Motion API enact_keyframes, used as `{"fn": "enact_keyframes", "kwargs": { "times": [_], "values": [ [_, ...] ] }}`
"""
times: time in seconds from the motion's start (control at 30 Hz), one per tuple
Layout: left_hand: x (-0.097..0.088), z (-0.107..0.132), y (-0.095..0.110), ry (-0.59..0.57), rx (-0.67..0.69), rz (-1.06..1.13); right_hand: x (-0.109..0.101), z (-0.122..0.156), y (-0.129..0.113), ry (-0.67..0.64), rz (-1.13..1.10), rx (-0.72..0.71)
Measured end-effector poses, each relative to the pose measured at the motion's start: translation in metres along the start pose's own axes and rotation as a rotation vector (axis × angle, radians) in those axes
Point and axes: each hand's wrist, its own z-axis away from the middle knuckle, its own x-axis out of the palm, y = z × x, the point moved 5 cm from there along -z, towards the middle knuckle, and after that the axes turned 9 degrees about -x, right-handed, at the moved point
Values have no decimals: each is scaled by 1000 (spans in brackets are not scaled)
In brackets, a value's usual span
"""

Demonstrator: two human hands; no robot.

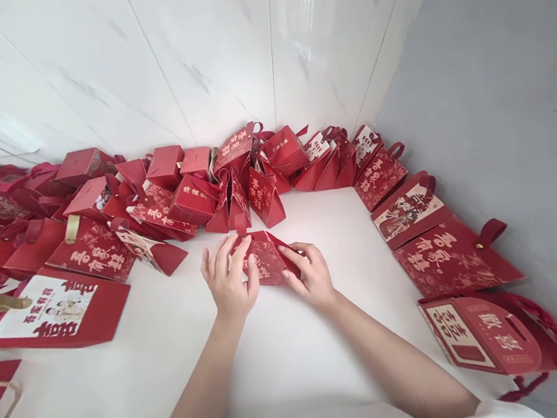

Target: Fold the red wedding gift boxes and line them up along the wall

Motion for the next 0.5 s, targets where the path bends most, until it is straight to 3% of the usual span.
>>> {"fn": "enact_keyframes", "kwargs": {
  "times": [0.5],
  "values": [
    [3, 3, 1, -44, -69, -53, 4, -1, -3, -31, -21, -21]
  ]
}}
